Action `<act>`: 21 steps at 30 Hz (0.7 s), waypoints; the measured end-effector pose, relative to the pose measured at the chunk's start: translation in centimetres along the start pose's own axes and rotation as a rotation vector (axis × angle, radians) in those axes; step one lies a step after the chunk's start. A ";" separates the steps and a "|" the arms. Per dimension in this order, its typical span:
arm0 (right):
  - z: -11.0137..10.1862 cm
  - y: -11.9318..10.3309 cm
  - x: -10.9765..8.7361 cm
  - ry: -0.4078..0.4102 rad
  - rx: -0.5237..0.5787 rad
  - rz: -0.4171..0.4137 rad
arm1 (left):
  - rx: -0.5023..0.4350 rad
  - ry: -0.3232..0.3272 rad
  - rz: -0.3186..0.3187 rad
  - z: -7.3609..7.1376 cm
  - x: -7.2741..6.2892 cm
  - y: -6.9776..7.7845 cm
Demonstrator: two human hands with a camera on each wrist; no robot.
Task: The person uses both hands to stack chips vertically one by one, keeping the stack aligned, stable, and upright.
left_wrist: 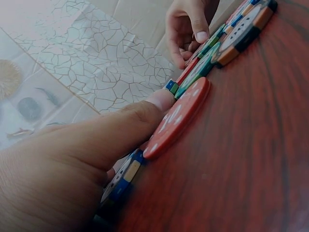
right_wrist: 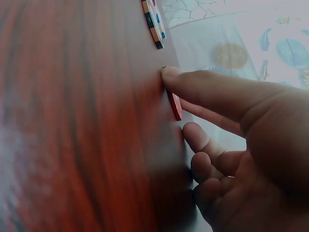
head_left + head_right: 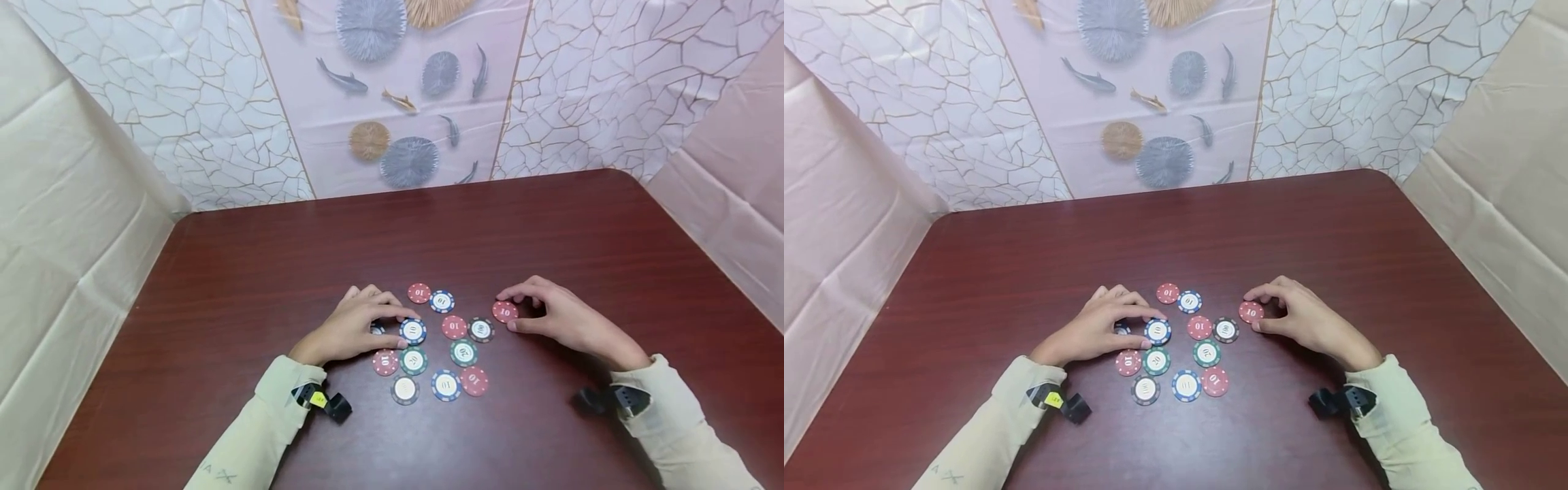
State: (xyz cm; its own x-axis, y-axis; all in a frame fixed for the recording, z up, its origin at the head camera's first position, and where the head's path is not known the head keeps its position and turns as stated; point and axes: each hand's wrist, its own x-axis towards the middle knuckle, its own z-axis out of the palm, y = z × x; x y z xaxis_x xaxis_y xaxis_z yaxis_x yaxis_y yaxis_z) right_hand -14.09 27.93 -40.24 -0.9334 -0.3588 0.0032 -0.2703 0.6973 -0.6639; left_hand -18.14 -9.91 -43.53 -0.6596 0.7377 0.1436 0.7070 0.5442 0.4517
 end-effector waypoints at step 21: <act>0.2 -0.2 -0.1 0.022 -0.138 -0.104 | 0.006 -0.002 0.000 -0.1 0.1 0.0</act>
State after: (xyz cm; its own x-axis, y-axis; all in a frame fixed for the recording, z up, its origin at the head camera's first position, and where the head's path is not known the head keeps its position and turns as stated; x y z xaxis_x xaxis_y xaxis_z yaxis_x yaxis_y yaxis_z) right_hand -13.86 27.67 -40.27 -0.9035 -0.4203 0.0841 -0.3937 0.7362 -0.5505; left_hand -18.25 -9.88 -43.47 -0.6590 0.7386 0.1424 0.7087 0.5462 0.4466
